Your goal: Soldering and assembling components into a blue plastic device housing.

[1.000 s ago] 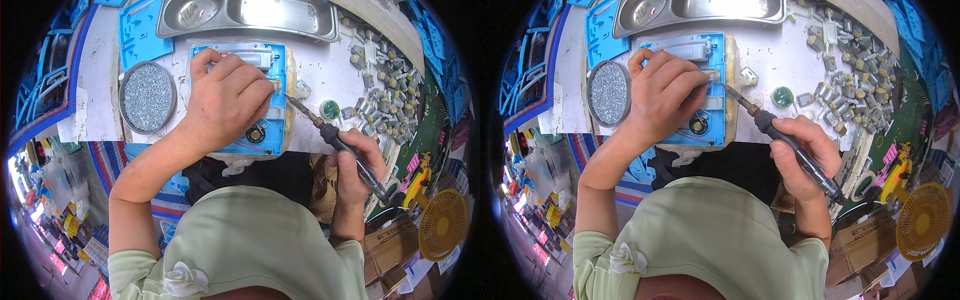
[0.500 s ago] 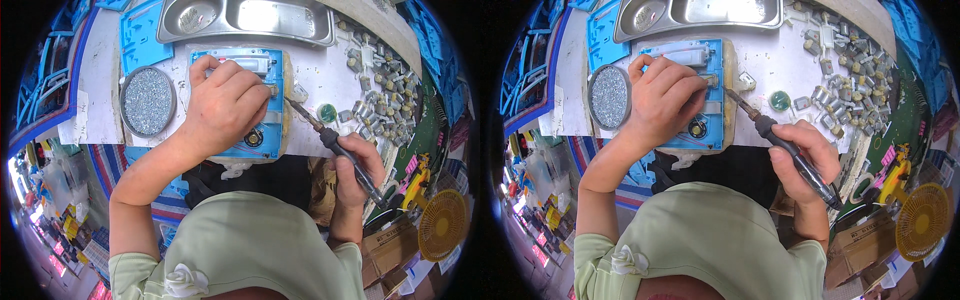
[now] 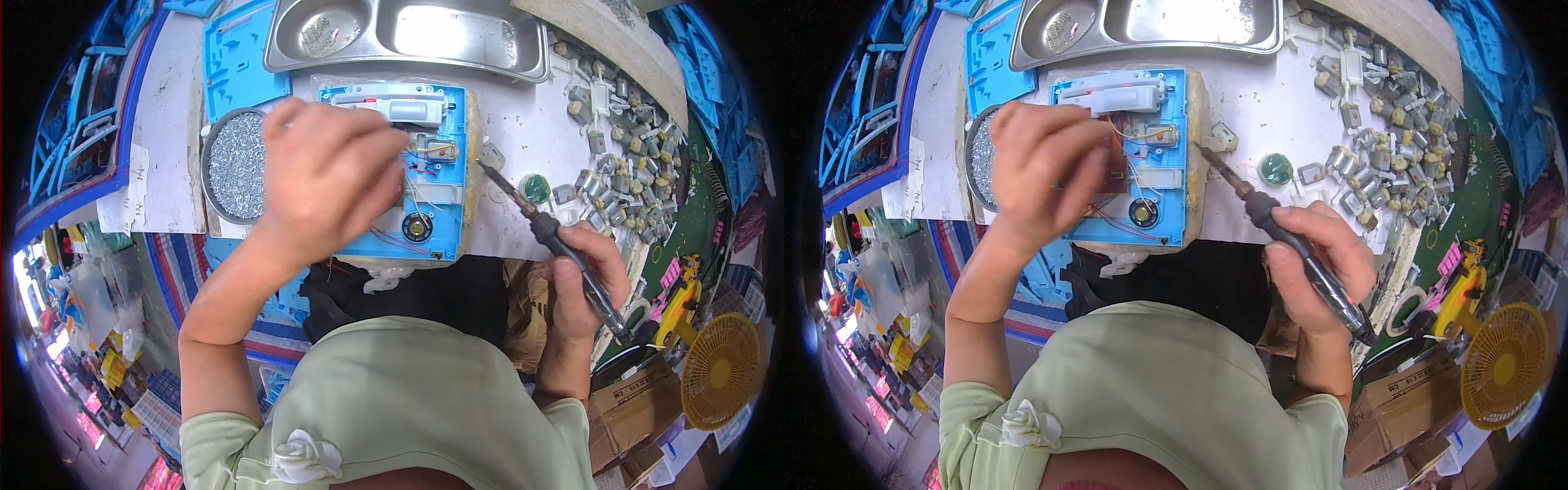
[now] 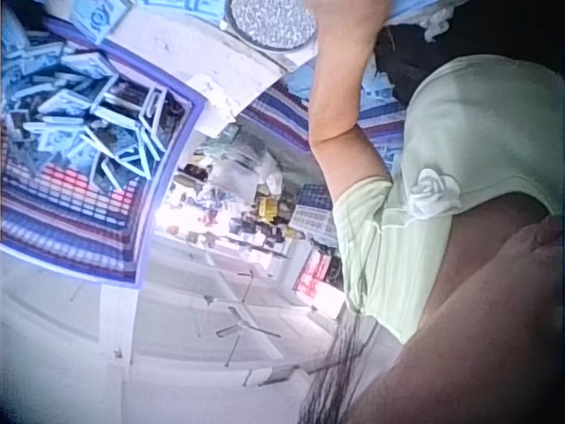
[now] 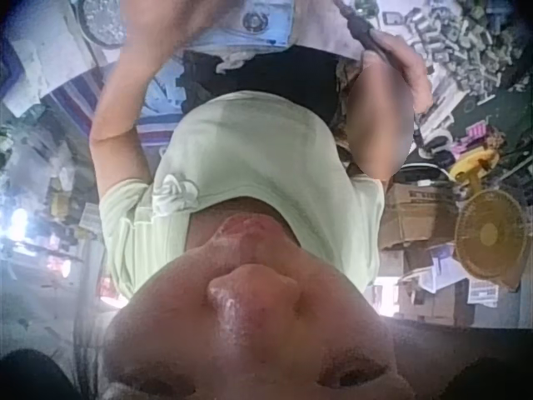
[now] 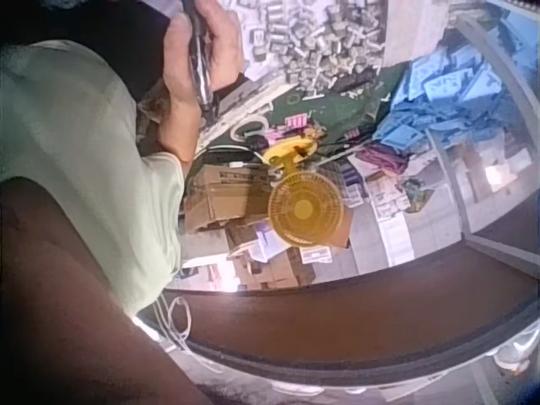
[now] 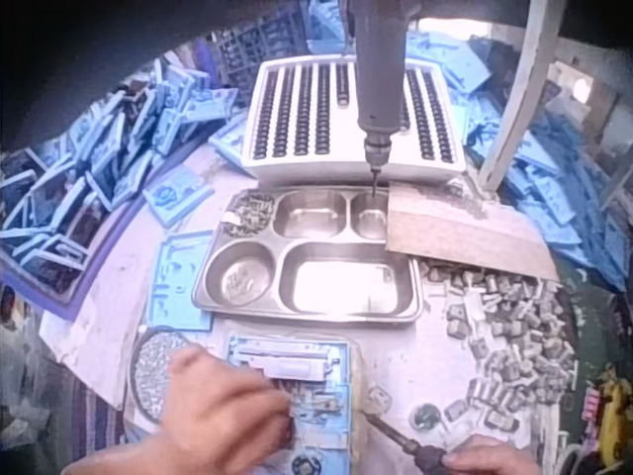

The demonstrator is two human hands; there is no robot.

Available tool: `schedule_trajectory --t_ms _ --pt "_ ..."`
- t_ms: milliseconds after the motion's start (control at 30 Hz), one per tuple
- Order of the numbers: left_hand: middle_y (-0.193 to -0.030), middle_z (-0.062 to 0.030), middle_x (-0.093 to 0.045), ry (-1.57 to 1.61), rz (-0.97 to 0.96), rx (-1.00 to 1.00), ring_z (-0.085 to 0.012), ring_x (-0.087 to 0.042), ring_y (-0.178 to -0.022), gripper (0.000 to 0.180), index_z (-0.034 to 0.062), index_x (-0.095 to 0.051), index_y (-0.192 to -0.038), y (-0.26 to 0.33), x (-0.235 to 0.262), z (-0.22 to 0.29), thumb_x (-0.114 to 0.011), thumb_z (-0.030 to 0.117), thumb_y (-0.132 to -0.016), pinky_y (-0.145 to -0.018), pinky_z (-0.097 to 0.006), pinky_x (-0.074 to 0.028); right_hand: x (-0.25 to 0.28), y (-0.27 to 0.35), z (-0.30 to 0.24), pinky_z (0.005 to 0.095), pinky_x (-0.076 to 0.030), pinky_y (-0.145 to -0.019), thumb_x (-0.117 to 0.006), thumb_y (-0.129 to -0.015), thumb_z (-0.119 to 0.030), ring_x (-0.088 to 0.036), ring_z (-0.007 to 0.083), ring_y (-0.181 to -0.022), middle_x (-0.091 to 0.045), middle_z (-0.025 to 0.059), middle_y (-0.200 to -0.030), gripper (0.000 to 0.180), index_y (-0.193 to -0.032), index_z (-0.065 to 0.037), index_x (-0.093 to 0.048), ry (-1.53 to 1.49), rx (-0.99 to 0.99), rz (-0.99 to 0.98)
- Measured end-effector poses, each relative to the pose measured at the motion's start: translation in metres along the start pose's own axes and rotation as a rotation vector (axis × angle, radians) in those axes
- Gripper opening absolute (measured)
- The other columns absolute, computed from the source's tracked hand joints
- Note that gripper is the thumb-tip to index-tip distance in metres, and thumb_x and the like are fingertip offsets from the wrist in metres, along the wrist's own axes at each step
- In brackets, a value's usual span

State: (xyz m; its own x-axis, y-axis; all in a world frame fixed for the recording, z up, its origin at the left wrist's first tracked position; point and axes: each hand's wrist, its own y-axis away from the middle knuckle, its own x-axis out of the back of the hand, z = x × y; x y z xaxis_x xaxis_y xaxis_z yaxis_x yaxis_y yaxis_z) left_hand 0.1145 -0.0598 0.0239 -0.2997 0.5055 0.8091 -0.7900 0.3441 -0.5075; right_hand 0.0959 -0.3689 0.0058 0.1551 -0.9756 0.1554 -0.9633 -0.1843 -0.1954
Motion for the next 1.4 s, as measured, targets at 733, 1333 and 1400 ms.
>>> schedule_trajectory --t_ms 733,1333,1400 --pt "-0.102 -0.0053 -0.065 0.134 -0.382 -0.425 -0.0229 -0.066 -0.093 0.029 0.0100 -0.071 -0.099 -0.014 0.008 -0.043 -0.081 0.018 -0.073 -0.080 -0.037 -0.050 -0.004 -0.011 -0.020 0.0228 -0.046 -0.064 -0.076 -0.090 -0.012 -0.060 0.0119 -0.069 -0.065 0.0109 -0.090 0.031 -0.113 0.006 -0.066 0.013 -0.006 0.022" --pt "-0.088 -0.0047 -0.073 0.775 -0.023 0.639 -0.0078 -0.068 -0.076 0.006 -0.0025 -0.072 -0.098 0.008 -0.007 -0.011 -0.070 0.000 -0.093 -0.068 -0.022 -0.055 -0.127 -0.088 -0.012 0.0298 -0.057 -0.084 -0.077 -0.083 0.003 -0.071 0.0180 -0.092 -0.070 0.0114 -0.109 0.052 -0.132 -0.005 -0.063 0.058 0.231 -0.084" --pt "-0.089 -0.0044 -0.073 0.794 -0.009 0.633 -0.0077 -0.067 -0.079 0.007 -0.0021 -0.072 -0.098 0.009 -0.008 -0.011 -0.071 0.001 -0.092 -0.070 -0.022 -0.054 -0.128 -0.089 -0.009 0.0298 -0.057 -0.083 -0.076 -0.084 0.003 -0.072 0.0176 -0.092 -0.070 0.0111 -0.109 0.050 -0.131 -0.004 -0.063 0.095 0.238 -0.087"
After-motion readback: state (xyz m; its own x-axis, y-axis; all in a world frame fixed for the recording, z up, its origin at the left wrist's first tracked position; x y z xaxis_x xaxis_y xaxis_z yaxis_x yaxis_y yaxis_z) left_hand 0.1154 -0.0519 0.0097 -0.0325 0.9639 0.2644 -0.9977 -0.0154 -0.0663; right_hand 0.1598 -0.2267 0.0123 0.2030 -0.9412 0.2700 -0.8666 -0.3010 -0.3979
